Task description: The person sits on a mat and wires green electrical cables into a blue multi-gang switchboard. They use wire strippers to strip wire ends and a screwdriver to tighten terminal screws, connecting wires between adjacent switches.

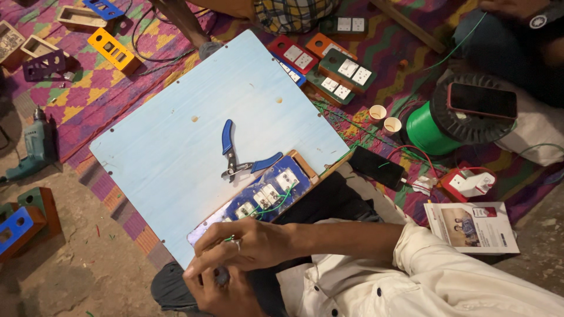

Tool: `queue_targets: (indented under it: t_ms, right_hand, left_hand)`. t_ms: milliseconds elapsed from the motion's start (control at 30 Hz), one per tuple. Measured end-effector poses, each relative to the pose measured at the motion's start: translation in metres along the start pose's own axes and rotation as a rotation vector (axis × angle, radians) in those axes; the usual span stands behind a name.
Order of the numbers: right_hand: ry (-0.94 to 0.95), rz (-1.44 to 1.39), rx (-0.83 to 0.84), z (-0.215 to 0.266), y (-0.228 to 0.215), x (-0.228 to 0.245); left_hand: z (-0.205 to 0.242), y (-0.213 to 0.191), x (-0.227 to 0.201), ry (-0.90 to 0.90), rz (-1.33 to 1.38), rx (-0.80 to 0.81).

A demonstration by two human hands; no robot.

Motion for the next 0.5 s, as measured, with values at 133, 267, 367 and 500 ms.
queue_targets:
  t_ms: [133,267,367,500]
  right_hand:
    - [0.052,0.016,0.087,-0.004,-0.004,0.013]
    - [0.101,0.219,0.149,-0.020,-0.004,0.018]
    - [0.125,0.086,0.236,-0.026,-0.010,0.020]
    - [0.357,0.078,0.239,-0.025,-0.014,0.019]
  left_hand:
    - [0.002,0.001,0.009,0.075,0.029,-0.042]
    - [-0.005,0.018,0.020,0.108,0.190,0.068]
    - [-0.006,0.022,0.028,0.125,-0.107,0.087]
    - [0.004,0.028,0.055,0.055,-0.155,0.175]
Point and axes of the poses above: each hand's wrist, its own z-axis away from the middle knuckle, its own y-axis out of the palm, x = y × z, the point moved 5 cm from there along -z, towards the middle knuckle, and after that the axes turned 6 degrees about z, right-handed, at the moved point
